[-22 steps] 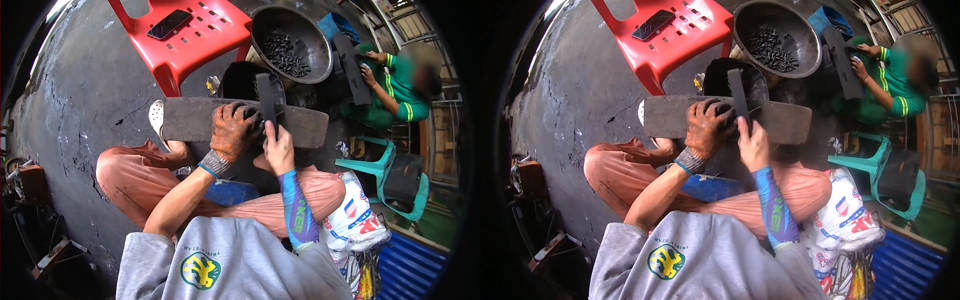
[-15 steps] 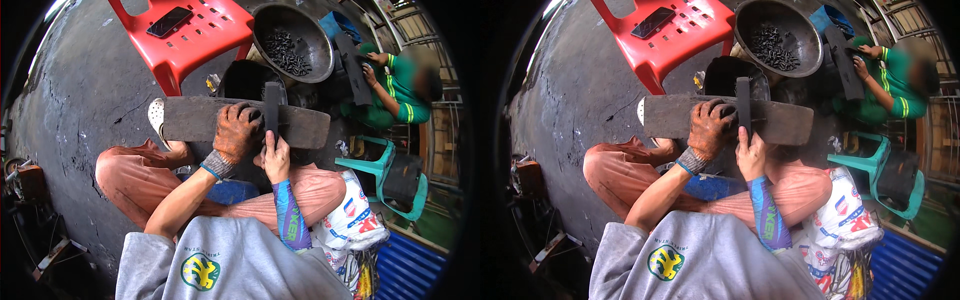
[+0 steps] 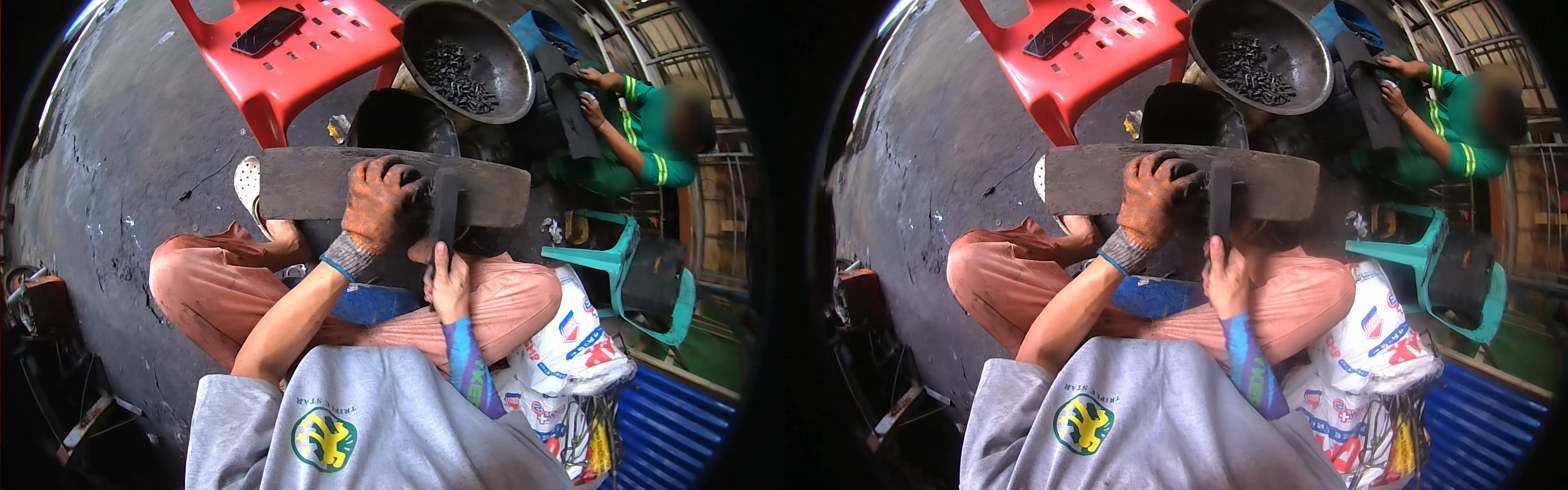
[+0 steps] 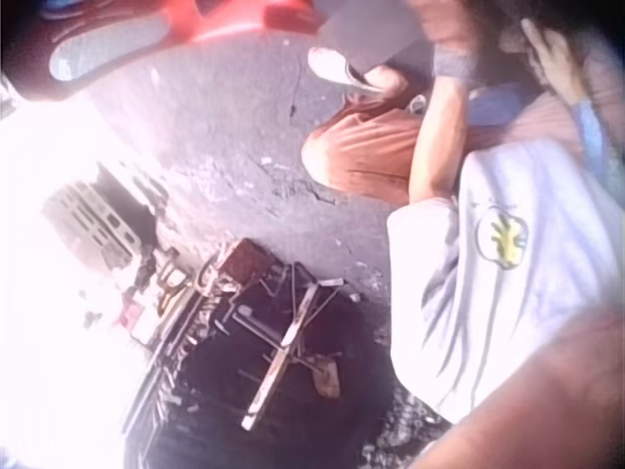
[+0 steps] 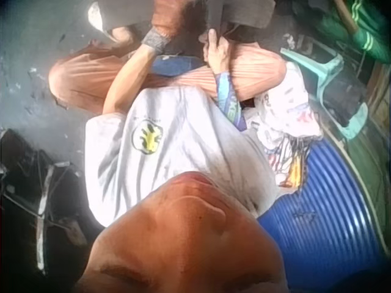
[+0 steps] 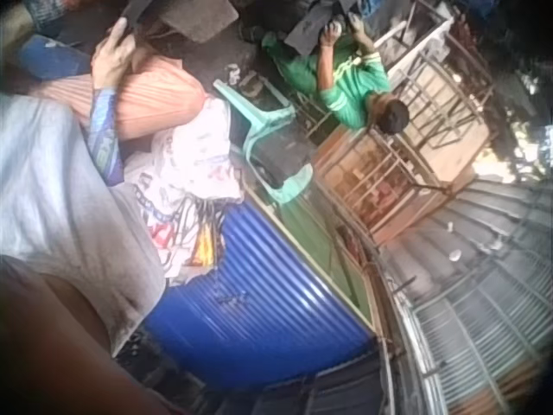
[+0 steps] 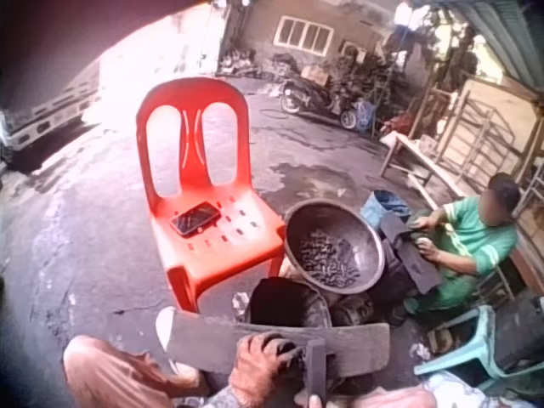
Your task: Cleaning and preparing a rubber tire patch or section using a wire brush and manual tools.
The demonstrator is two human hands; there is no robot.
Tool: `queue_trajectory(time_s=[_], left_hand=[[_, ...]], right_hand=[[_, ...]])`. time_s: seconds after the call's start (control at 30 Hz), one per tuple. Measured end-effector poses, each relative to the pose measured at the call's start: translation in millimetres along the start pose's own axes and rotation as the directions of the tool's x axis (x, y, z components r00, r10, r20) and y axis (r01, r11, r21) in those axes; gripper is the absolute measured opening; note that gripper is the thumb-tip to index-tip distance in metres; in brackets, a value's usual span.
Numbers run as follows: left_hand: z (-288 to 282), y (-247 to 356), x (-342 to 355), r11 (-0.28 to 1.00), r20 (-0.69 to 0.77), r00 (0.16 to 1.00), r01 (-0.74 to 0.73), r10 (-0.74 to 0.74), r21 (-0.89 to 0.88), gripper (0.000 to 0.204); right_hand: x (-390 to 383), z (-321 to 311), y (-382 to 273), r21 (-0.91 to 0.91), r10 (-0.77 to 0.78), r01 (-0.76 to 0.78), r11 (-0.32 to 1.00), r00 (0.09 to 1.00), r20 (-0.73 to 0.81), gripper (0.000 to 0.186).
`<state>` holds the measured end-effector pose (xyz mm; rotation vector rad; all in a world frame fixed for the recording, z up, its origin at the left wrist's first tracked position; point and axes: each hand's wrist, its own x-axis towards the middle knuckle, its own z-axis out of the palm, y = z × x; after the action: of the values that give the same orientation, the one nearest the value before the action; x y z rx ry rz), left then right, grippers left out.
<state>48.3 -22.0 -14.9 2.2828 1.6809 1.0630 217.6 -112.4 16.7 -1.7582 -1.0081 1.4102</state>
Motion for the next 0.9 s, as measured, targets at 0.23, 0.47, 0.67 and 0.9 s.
queue_trajectory(time_s=[0.23, 0.47, 0.67, 0.9], left_hand=[[-10.0, 13.2, 10.8, 1.000, -0.012, 1.000, -0.016, 0.016, -0.013, 0.034], [4.5, 11.6, 10.2, 0.998, 0.060, 0.998, -0.038, 0.035, 0.050, 0.042], [5.1, 15.4, 15.1, 0.998, 0.035, 0.997, -0.069, 0.068, 0.005, 0.030], [11.0, 13.2, 11.6, 0.998, 0.018, 0.998, -0.064, 0.064, 0.007, 0.033]], right_hand=[[4.3, -21.0, -57.1, -0.019, -0.130, 0.129, 0.991, 0.990, -0.059, 0.051], [33.8, 10.5, -43.1, -0.059, -0.175, 0.173, 0.983, 0.984, -0.022, 0.049], [30.9, 7.0, -39.5, -0.108, -0.135, 0.126, 0.986, 0.987, -0.086, 0.052], [54.7, -73.2, -18.6, -0.435, -0.298, 0.136, 0.890, 0.896, -0.330, 0.062]])
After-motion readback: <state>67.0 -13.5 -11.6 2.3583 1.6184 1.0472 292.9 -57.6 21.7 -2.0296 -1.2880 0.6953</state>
